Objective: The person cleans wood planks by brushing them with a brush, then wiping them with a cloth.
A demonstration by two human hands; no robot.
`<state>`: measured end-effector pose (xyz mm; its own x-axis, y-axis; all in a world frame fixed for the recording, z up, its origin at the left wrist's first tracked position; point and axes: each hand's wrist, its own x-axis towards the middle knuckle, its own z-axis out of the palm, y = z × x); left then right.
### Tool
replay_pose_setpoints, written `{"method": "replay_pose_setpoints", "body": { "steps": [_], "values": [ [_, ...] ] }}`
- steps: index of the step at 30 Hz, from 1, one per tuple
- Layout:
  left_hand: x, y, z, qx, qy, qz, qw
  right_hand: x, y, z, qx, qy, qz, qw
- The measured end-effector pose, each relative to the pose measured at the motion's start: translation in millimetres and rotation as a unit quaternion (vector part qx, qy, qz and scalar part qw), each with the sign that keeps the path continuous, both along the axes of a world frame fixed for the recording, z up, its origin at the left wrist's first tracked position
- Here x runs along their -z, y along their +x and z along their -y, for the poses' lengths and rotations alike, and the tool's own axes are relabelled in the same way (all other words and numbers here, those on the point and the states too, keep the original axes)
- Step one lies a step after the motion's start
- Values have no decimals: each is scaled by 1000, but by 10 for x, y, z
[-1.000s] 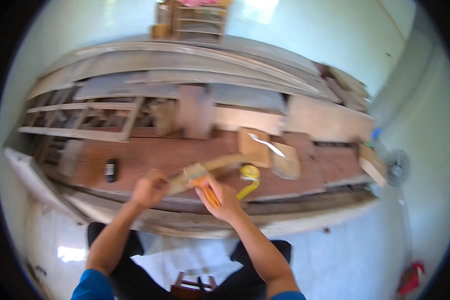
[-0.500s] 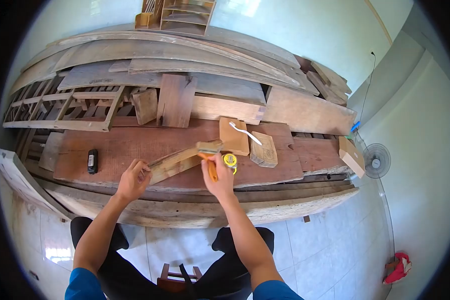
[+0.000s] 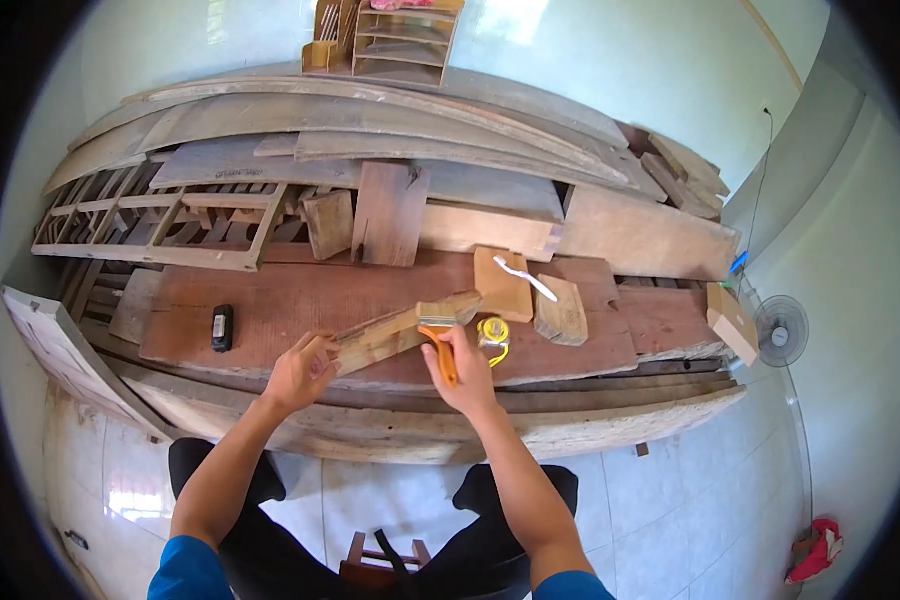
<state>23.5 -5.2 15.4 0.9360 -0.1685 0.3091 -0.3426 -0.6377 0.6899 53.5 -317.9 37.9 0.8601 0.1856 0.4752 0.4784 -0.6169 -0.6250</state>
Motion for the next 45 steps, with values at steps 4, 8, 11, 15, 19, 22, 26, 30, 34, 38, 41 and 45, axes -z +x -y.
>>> {"method": "replay_pose_setpoints", "body": {
  "steps": [4, 8, 11, 15, 19, 22, 26, 30, 34, 38, 41, 45],
  "values": [
    [180, -14, 18, 28, 16, 79, 996, 89, -245, -469, -169, -7, 119, 978],
    [-69, 111, -47, 7, -8, -45, 999, -112, -131, -302, -149, -27, 3, 988],
    [-80, 114, -12, -9, -23, 28, 999, -48, 68, -149, -13, -50, 36, 998],
    [-58, 163, -38, 10, -23, 18, 1000, 12, -144, -264, -44, -78, 119, 989],
    [-5, 137, -5, 16, -24, 0, 1000, 107, -140, -239, -61, -26, 90, 994],
    [-53, 98, -65, -1, -32, 14, 999, 131, 72, -121, 2, -6, -10, 1000],
    [118, 208, -51, 9, -4, 104, 994, 238, -58, -301, -56, -25, 71, 996],
    [37, 95, -88, 4, -44, 13, 999, 95, -180, -404, -85, -45, -35, 995],
    [-19, 123, -68, 0, -38, 1, 999, 163, -41, -332, -105, -3, 3, 995],
    [-21, 94, -98, -4, -30, -45, 999, 334, 20, -273, -10, 1, 67, 998],
    [11, 71, -112, -19, -30, -43, 998, 355, -53, -333, -50, 22, 37, 998],
    [-15, 96, -86, -18, -33, -33, 999, 329, 35, -404, -100, 71, -3, 992]
  ]
}}
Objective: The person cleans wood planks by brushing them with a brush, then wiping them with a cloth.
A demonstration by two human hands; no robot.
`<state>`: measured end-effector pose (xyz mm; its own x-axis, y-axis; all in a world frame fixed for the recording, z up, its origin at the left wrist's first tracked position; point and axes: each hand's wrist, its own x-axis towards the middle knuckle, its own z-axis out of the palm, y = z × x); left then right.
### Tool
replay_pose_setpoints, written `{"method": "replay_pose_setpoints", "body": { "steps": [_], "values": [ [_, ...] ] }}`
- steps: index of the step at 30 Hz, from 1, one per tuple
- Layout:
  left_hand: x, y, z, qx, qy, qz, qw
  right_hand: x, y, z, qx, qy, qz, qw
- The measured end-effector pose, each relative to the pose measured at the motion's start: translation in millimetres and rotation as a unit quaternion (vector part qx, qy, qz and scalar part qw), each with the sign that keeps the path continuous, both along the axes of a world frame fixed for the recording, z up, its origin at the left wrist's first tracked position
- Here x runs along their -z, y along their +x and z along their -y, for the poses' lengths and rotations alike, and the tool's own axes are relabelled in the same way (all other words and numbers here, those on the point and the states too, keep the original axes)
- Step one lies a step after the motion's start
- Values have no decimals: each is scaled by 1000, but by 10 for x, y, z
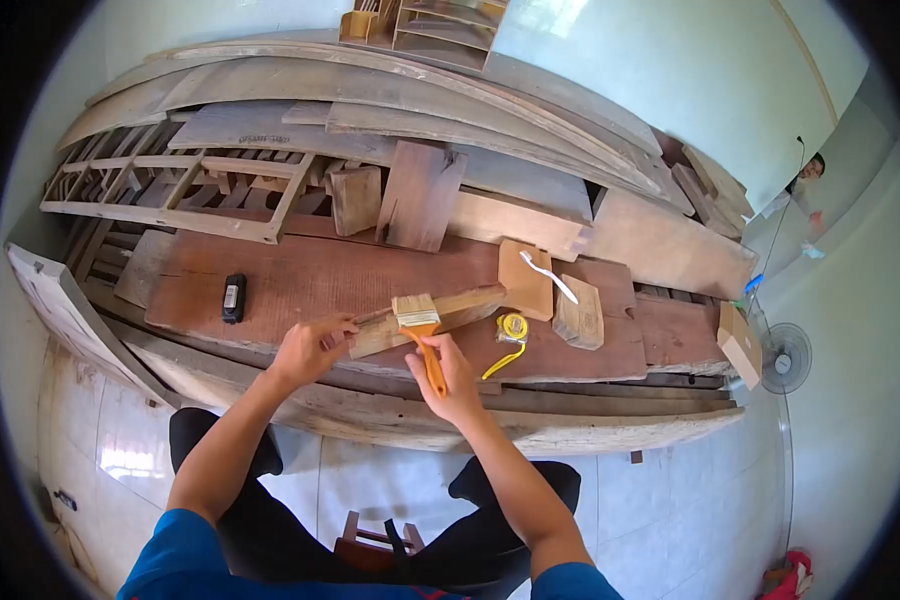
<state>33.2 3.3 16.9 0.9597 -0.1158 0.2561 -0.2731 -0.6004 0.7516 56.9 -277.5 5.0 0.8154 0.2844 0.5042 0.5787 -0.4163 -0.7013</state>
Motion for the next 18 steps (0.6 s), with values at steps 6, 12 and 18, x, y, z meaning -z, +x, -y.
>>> {"method": "replay_pose_setpoints", "body": {
  "steps": [6, 12, 18],
  "values": [
    [112, 57, -45, 25, 21, 35, 999, -121, 68, 104, 17, -25, -7, 1000],
    [-4, -8, 72, 13, -4, 7, 1000, -139, -65, 42, 35, -63, -21, 997],
    [19, -4, -10, 24, 27, -7, 999, -104, 7, 82, 6, -14, -21, 1000]
  ]
}}
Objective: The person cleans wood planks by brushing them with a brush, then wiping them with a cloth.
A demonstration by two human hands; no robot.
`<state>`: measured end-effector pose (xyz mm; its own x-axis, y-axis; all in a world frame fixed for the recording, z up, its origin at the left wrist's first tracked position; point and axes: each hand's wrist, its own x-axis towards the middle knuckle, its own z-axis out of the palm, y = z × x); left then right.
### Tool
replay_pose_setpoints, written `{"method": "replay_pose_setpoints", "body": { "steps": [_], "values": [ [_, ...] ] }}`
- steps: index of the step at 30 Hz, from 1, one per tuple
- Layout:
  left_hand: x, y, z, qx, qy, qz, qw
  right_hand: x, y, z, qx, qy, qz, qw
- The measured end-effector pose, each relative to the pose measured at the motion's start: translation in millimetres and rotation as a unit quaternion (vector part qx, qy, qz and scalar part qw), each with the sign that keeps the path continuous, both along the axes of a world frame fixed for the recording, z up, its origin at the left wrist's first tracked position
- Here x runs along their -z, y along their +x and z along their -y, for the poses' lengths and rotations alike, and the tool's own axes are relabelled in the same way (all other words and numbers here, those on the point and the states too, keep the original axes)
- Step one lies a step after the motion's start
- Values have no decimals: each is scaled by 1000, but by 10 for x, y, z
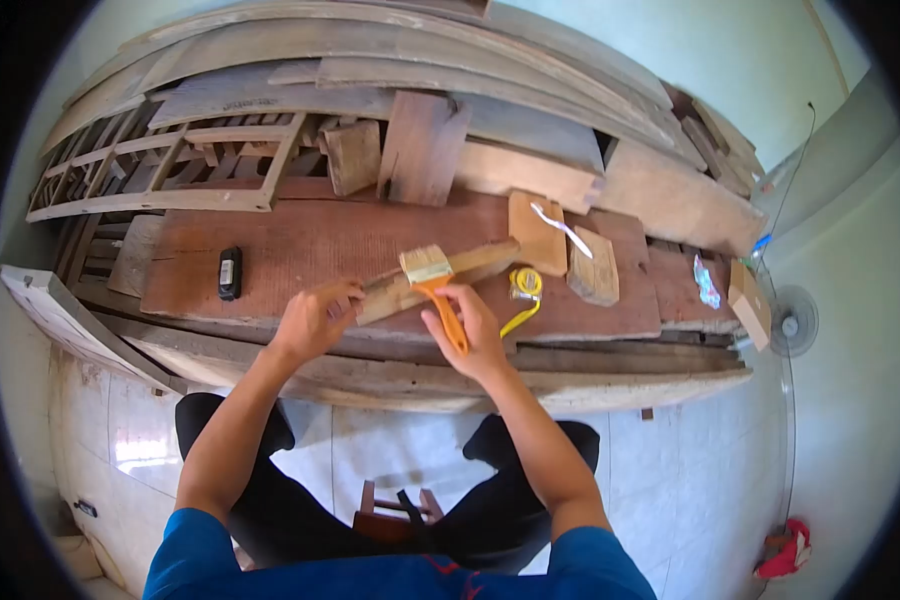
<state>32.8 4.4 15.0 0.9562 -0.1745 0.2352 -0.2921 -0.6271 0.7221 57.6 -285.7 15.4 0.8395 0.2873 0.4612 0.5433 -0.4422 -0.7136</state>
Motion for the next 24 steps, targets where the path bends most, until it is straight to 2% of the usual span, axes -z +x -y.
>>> {"method": "replay_pose_setpoints", "body": {
  "steps": [6, 9, 13, 16, 17, 19, 20, 21, 22, 23, 24],
  "values": [
    [-12, 49, 13, 8, -27, 16, 999, -106, 0, -13, -7, -22, -8, 1000],
    [18, 21, 10, 11, -15, 29, 999, -109, 6, 2, 2, -24, 41, 999],
    [-190, -28, 95, -3, -4, 21, 1000, -213, 87, 239, 30, -2, -27, 999],
    [-114, 35, 128, -14, 93, 166, 982, -354, 214, 521, 63, 65, 20, 996],
    [-122, 62, 175, -25, 89, 163, 982, -371, 303, 685, 89, 79, 41, 992],
    [-146, 80, 272, -43, 84, 153, 984, -568, 385, 1196, 164, 141, -79, 973],
    [-155, 113, 309, -45, 86, 144, 985, -580, 504, 1585, 215, 117, -12, 970],
    [-147, 139, 344, -49, 86, 133, 986, -653, 595, 2033, 265, 131, -2, 955],
    [-139, 158, 378, -55, 88, 120, 987, -700, 685, 2542, 346, 119, -42, 930],
    [-139, 183, 420, -67, 80, 97, 990, -800, 764, 3015, 394, 113, -47, 911],
    [-136, 203, 471, -81, 70, 72, 992, -672, 947, 3717, 417, 131, -81, 896]
  ]
}}
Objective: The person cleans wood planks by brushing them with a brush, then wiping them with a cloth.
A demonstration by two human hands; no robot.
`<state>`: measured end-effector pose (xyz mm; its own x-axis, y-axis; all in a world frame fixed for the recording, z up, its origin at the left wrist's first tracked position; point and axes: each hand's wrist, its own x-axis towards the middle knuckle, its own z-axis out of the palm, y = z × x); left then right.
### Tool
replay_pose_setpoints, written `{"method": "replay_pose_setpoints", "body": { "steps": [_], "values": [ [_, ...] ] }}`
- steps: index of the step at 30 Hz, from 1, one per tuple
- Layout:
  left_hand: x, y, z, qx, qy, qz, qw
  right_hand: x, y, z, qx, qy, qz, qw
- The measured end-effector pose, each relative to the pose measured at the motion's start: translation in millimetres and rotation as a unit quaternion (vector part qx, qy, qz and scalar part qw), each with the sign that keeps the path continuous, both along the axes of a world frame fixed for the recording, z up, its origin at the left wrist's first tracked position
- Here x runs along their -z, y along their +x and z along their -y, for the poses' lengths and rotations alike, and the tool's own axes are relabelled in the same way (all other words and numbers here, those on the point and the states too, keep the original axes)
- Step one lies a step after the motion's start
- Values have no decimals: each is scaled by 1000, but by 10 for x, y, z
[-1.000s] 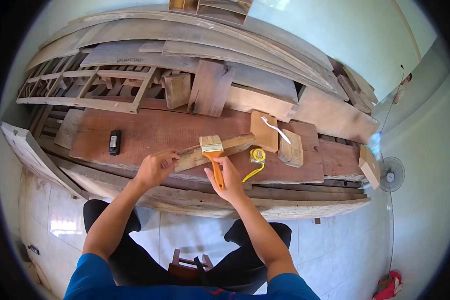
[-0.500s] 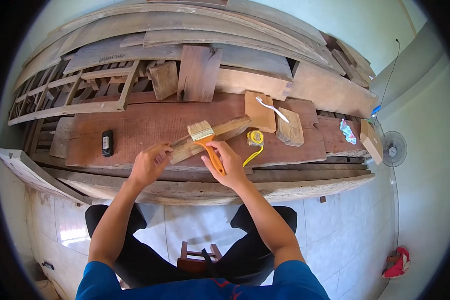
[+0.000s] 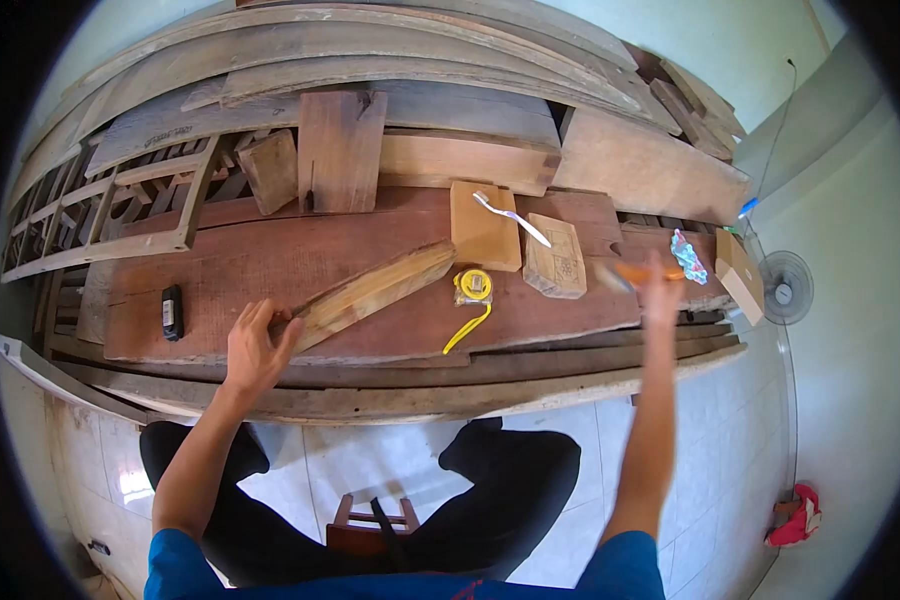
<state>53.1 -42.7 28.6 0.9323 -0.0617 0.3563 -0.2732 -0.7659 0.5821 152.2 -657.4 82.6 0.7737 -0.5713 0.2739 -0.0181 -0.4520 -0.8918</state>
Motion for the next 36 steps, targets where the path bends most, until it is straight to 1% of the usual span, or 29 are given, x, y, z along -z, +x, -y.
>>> {"method": "replay_pose_setpoints", "body": {
  "steps": [1, 3, 4, 6, 7, 9, 10, 11, 12, 13, 14, 15, 16, 19, 20, 21, 23, 24, 25, 26, 27, 28, 29, 31, 32, 33, 34, 35, 36],
  "values": [
    [6, 32, 53, -18, -14, -21, 1000, 82, 127, 664, 32, -11, -57, 998],
    [57, 63, 112, -62, -16, -37, 997, 256, 389, 1790, 22, 29, -114, 993],
    [105, 99, 136, -84, -19, -43, 995, 321, 509, 2335, 44, -43, -168, 984],
    [240, 151, 150, -84, -45, -57, 994, 577, 709, 3162, 78, -191, -254, 945],
    [243, 171, 164, -80, -51, -67, 993, 802, 835, 3643, 78, -284, -272, 916],
    [206, 206, 168, -72, -44, -96, 992, 1255, 1112, 4571, 70, -471, -299, 827],
    [316, 171, 148, -92, -42, -79, 992, 1454, 1274, 4944, 65, -509, -297, 806],
    [339, 128, 93, -103, -39, -109, 988, 1394, 1379, 4767, 66, -357, -322, 874],
    [404, 116, 5, -69, 9, -68, 995, 1324, 1483, 4579, 92, -204, -332, 916],
    [418, 86, -92, -56, 24, -75, 995, 1274, 1535, 4481, 61, -213, -323, 920],
    [418, 96, -108, -56, 33, -71, 995, 1280, 1737, 4796, 70, -216, -414, 882],
    [413, 94, -117, -54, 41, -68, 995, 1281, 1745, 4690, 52, -202, -353, 912],
    [397, 85, -147, -46, 45, -87, 994, 1210, 1789, 4480, 73, -136, -372, 915],
    [414, 50, -280, -45, 67, -88, 993, 1245, 1906, 4590, 71, -141, -395, 905],
    [467, 35, -317, -54, 73, -73, 993, 1213, 1878, 4590, 99, -160, -374, 908],
    [536, 5, -362, -64, 77, -58, 993, 1196, 1767, 4520, 101, -158, -309, 932],
    [634, -1, -384, -59, 136, 32, 988, 996, 1664, 4310, 97, -159, -161, 969],
    [427, 115, -190, -46, 95, -31, 994, 757, 1520, 3838, 96, -104, -83, 986],
    [283, 177, -29, -29, 49, -95, 994, 561, 1448, 3694, 95, 11, -75, 993],
    [303, 190, 74, -53, 19, -65, 996, 390, 1355, 3540, -47, 279, -51, 958],
    [300, 201, 100, -54, 3, -80, 995, -177, 1020, 2277, -55, 246, -60, 966],
    [300, 202, 100, -59, -11, -94, 994, -217, 900, 2128, -184, 224, -39, 956],
    [295, 170, 96, -68, -23, -108, 992, -496, 695, 1330, -91, 170, -44, 980],
    [270, 189, 122, -68, -19, -104, 992, -638, 460, 734, -209, 192, -82, 955],
    [221, 192, 142, -65, -9, -98, 993, -578, 472, 665, -164, 119, -133, 970],
    [184, 186, 152, -63, 2, -92, 994, -354, 558, 653, -119, 45, -182, 975],
    [227, 182, 137, -66, -2, -74, 995, 17, 653, 670, -151, -73, -218, 961],
    [269, 194, 135, -67, -7, -51, 996, 405, 725, 665, -177, -192, -243, 934],
    [244, 176, 166, -62, -17, -21, 998, 716, 745, 538, -205, -176, -213, 939]
  ]
}}
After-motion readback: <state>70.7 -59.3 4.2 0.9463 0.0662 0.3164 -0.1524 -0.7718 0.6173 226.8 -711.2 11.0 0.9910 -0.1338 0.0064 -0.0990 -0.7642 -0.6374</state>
